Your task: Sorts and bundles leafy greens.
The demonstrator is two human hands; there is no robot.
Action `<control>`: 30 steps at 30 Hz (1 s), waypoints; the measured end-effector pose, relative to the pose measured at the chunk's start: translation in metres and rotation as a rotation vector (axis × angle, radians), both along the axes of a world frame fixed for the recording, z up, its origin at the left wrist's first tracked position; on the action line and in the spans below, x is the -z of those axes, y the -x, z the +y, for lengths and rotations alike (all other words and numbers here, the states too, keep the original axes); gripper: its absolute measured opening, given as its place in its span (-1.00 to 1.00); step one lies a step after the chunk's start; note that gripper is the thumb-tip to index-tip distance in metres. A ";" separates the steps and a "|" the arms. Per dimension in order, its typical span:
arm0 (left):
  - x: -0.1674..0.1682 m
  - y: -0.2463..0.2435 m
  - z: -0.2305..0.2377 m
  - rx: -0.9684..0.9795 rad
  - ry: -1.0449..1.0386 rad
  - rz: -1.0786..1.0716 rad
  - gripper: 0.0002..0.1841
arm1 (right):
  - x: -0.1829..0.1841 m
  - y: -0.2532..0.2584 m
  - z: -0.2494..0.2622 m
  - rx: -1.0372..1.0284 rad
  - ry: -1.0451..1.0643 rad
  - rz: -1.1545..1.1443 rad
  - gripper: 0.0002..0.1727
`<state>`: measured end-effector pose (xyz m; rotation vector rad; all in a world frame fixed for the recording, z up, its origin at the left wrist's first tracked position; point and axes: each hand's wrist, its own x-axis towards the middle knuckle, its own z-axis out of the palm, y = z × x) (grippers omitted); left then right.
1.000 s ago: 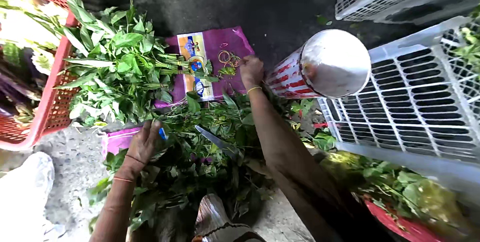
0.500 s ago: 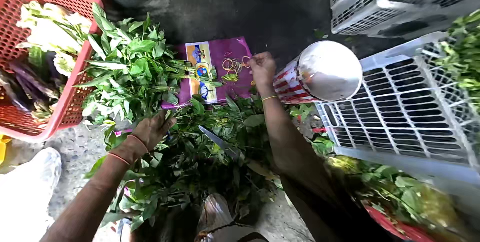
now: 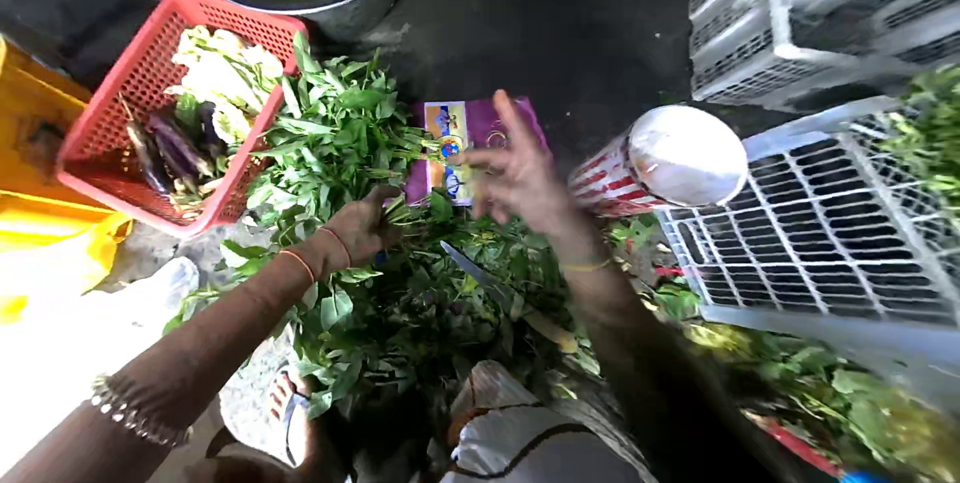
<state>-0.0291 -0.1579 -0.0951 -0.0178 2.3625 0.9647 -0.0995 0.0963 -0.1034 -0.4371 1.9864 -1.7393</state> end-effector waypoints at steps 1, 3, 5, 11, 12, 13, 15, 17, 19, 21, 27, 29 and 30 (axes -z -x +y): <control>-0.002 0.000 -0.001 0.019 0.032 0.011 -0.21 | -0.013 -0.014 -0.015 -0.055 -0.029 0.073 0.17; -0.007 -0.001 -0.001 0.072 0.087 0.045 -0.02 | -0.033 -0.032 -0.041 -0.143 -0.096 0.179 0.32; -0.012 -0.003 0.002 0.113 0.100 0.102 0.11 | -0.047 -0.038 -0.060 -0.223 -0.249 0.314 0.41; -0.037 0.005 -0.004 -0.008 -0.249 0.264 0.24 | -0.080 -0.042 -0.079 -0.087 -0.459 0.412 0.33; -0.042 0.008 -0.001 -0.021 -0.321 0.288 0.27 | -0.087 -0.042 -0.074 -0.055 -0.454 0.336 0.26; -0.050 0.008 -0.004 -0.038 -0.415 0.299 0.26 | -0.091 -0.042 -0.071 -0.042 -0.421 0.279 0.15; -0.063 0.004 -0.009 -0.073 -0.603 0.329 0.11 | -0.090 -0.045 -0.070 0.000 -0.262 0.239 -0.12; -0.077 0.004 -0.007 -0.090 -0.777 0.335 -0.07 | -0.096 -0.052 -0.066 0.091 -0.075 0.178 -0.42; -0.092 0.007 0.000 -0.104 -0.891 0.339 -0.25 | -0.109 -0.058 -0.066 0.159 0.036 0.154 -0.53; -0.100 0.007 0.005 -0.111 -0.880 0.391 -0.31 | -0.124 -0.064 -0.078 0.201 0.011 0.257 -0.55; -0.109 0.006 -0.020 0.103 -0.949 0.256 -0.49 | -0.152 -0.073 -0.094 0.264 -0.199 0.509 -0.73; -0.115 0.009 -0.027 0.230 -0.839 0.293 -0.60 | -0.156 -0.072 -0.090 0.248 -0.195 0.494 -0.75; -0.116 0.009 -0.027 0.262 -0.789 0.313 -0.63 | -0.156 -0.070 -0.088 0.237 -0.182 0.483 -0.75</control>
